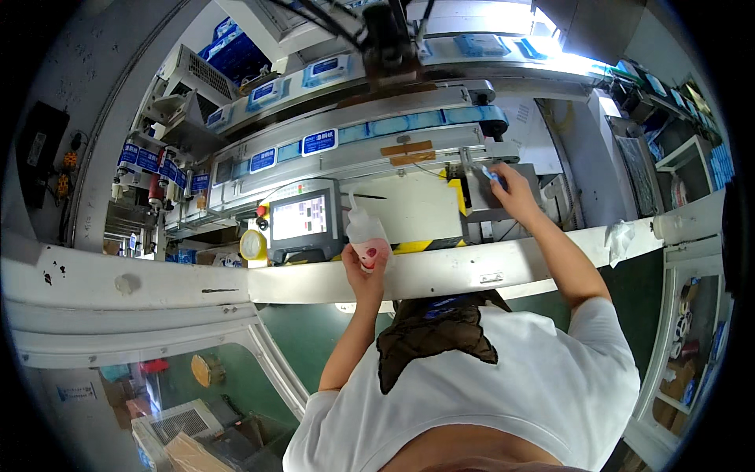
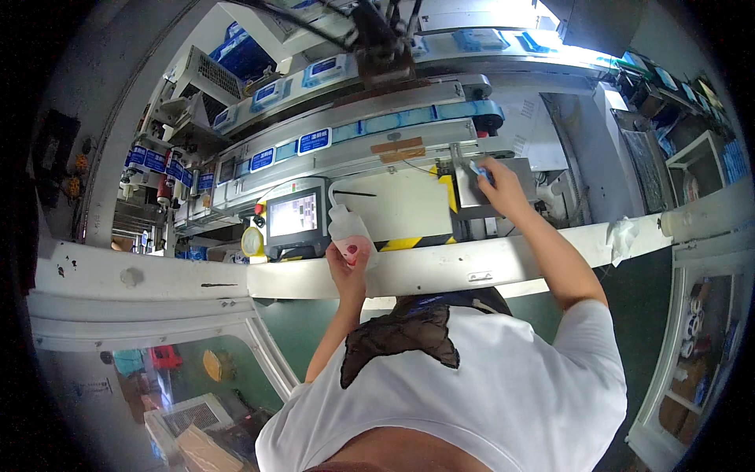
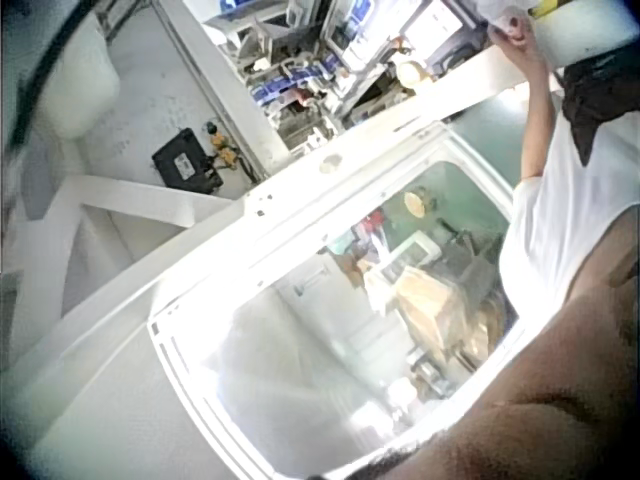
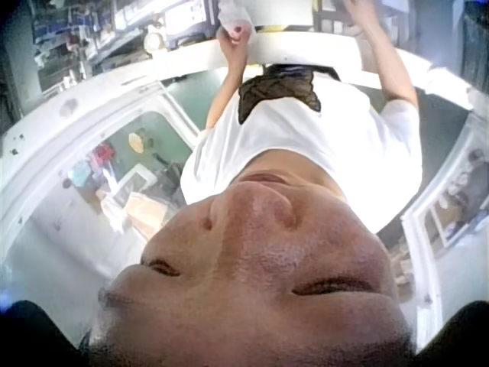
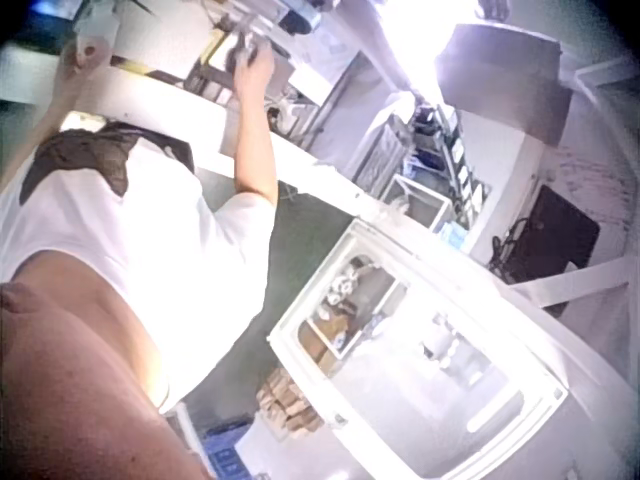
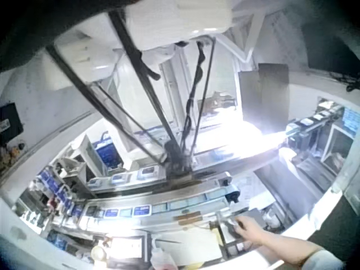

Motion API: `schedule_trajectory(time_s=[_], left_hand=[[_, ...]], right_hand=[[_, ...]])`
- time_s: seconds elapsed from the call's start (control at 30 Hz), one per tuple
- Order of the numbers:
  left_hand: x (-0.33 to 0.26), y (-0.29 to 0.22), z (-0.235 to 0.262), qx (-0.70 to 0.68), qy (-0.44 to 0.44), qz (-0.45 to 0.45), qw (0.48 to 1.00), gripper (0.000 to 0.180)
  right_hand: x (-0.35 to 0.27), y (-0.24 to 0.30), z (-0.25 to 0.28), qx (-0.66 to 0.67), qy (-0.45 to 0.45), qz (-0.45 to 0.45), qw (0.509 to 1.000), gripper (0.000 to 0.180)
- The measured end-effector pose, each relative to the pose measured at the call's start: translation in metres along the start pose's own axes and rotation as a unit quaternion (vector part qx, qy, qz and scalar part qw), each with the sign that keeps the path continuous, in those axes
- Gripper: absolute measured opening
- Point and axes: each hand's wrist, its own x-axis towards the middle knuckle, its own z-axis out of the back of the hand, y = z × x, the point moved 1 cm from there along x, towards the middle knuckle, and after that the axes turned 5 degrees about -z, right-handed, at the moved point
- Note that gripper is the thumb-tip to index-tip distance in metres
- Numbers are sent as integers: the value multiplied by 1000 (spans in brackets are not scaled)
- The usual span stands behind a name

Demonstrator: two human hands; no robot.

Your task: The person cleans a section of a white industrial machine using a white cloth and a spray bottle. They wipe the horizontal frame and surrounding components while holding the spray bottle in the other hand.

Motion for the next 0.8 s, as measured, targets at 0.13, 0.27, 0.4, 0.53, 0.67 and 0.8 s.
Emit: schedule_trajectory(time_s=[0.13,0.27,0.4,0.53,0.67,0.8], left_hand=[[-25,-14,-32,21,-12,7,1000,58],[-44,-3,-58,53,0,2,999,62],[-52,-2,-75,61,23,-16,998,67],[-47,-3,-96,54,47,2,997,71],[-33,-5,-130,85,65,3,994,67],[-7,-18,-181,35,91,52,994,58]], right_hand=[[40,-13,1,-24,26,49,998,27],[67,-22,0,-10,49,70,996,28],[92,-47,7,-14,49,106,993,23],[113,-66,22,-45,45,130,989,21],[129,-86,26,-54,22,145,988,22],[140,-96,24,-65,4,112,992,21]])
